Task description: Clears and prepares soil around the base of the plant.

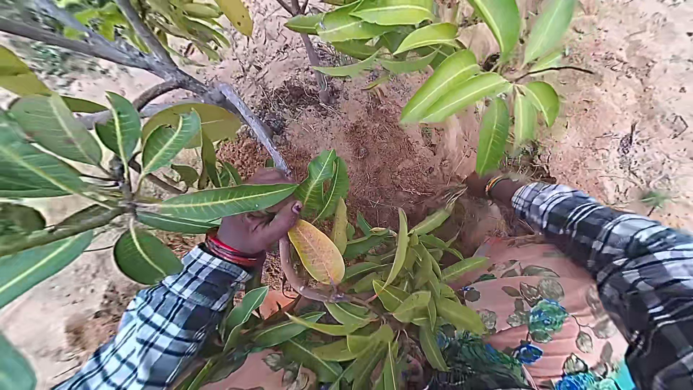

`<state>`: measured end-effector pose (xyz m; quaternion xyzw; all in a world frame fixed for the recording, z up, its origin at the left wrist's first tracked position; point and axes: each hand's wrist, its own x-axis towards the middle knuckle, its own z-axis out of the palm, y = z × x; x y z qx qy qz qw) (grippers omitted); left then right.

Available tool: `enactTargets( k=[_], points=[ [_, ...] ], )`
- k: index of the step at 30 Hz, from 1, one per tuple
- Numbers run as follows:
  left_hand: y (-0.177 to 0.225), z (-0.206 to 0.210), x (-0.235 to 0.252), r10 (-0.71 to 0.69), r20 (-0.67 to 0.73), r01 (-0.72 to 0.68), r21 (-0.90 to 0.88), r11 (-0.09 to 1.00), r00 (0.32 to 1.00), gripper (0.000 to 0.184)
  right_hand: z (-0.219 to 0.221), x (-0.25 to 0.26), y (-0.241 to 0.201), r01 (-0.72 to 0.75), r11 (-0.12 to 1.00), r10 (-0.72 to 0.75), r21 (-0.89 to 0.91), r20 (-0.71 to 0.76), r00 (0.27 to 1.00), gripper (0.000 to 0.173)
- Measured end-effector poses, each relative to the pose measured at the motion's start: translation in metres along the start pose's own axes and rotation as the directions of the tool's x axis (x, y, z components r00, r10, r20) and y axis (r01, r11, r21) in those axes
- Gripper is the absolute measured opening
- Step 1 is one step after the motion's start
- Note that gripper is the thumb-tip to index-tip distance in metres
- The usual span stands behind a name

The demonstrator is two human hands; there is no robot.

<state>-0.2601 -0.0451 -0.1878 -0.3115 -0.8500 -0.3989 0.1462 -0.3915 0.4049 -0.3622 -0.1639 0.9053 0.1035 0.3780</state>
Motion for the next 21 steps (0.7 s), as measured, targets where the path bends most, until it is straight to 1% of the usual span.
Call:
enactTargets(
  k=[1,2,4,6,7,9,12,14,15,16,17,18,21],
  points=[
    [0.001,0.000,0.001,-0.015,0.004,0.015,0.016,1.000,1.000,0.022,-0.021,-0.019,0.016,-0.013,1.000,0.013,-0.002,0.033,0.999,0.022],
    [0.001,0.001,0.001,-0.032,-0.001,0.032,0.030,0.999,0.999,0.022,-0.035,-0.036,0.036,-0.025,1.000,0.025,-0.001,0.032,0.999,0.022],
    [0.006,0.001,0.005,-0.064,0.002,0.064,0.062,0.996,0.998,0.025,-0.052,-0.069,0.076,-0.073,0.997,0.072,-0.006,-0.028,0.997,0.018],
    [0.009,0.001,0.009,-0.088,0.017,0.086,0.105,0.991,0.996,0.032,-0.059,-0.105,0.107,-0.156,0.988,0.155,-0.008,-0.053,0.986,0.017],
    [0.009,0.002,0.011,-0.091,0.032,0.087,0.116,0.989,0.995,0.036,-0.057,-0.120,0.123,-0.193,0.981,0.191,-0.020,-0.068,0.979,0.017],
    [0.011,0.001,0.017,-0.113,0.079,0.101,0.143,0.985,0.990,0.039,-0.048,-0.148,0.154,-0.262,0.965,0.260,0.000,-0.119,0.958,0.016],
    [0.012,-0.003,0.020,-0.186,0.166,0.153,0.194,0.969,0.968,0.044,-0.026,-0.184,0.193,-0.355,0.929,0.368,0.104,-0.151,0.918,0.016],
    [0.012,-0.007,0.021,-0.216,0.208,0.163,0.246,0.956,0.954,0.049,-0.005,-0.212,0.218,-0.408,0.896,0.437,0.177,-0.180,0.881,0.017],
    [0.013,-0.008,0.022,-0.222,0.225,0.157,0.275,0.949,0.949,0.051,0.004,-0.229,0.228,-0.434,0.879,0.468,0.197,-0.184,0.864,0.017],
    [0.015,-0.008,0.023,-0.224,0.237,0.149,0.297,0.943,0.945,0.054,0.008,-0.253,0.230,-0.466,0.858,0.502,0.217,-0.156,0.851,0.018],
    [0.018,-0.008,0.024,-0.220,0.246,0.138,0.313,0.940,0.944,0.056,0.006,-0.285,0.224,-0.505,0.827,0.538,0.247,-0.088,0.838,0.021],
    [0.020,-0.009,0.025,-0.215,0.250,0.126,0.328,0.936,0.944,0.057,0.006,-0.313,0.217,-0.539,0.792,0.574,0.288,-0.049,0.817,0.022],
    [0.026,-0.011,0.029,-0.217,0.253,0.110,0.377,0.920,0.943,0.061,0.026,-0.381,0.209,-0.622,0.665,0.695,0.414,-0.038,0.718,0.022]
  ],
)
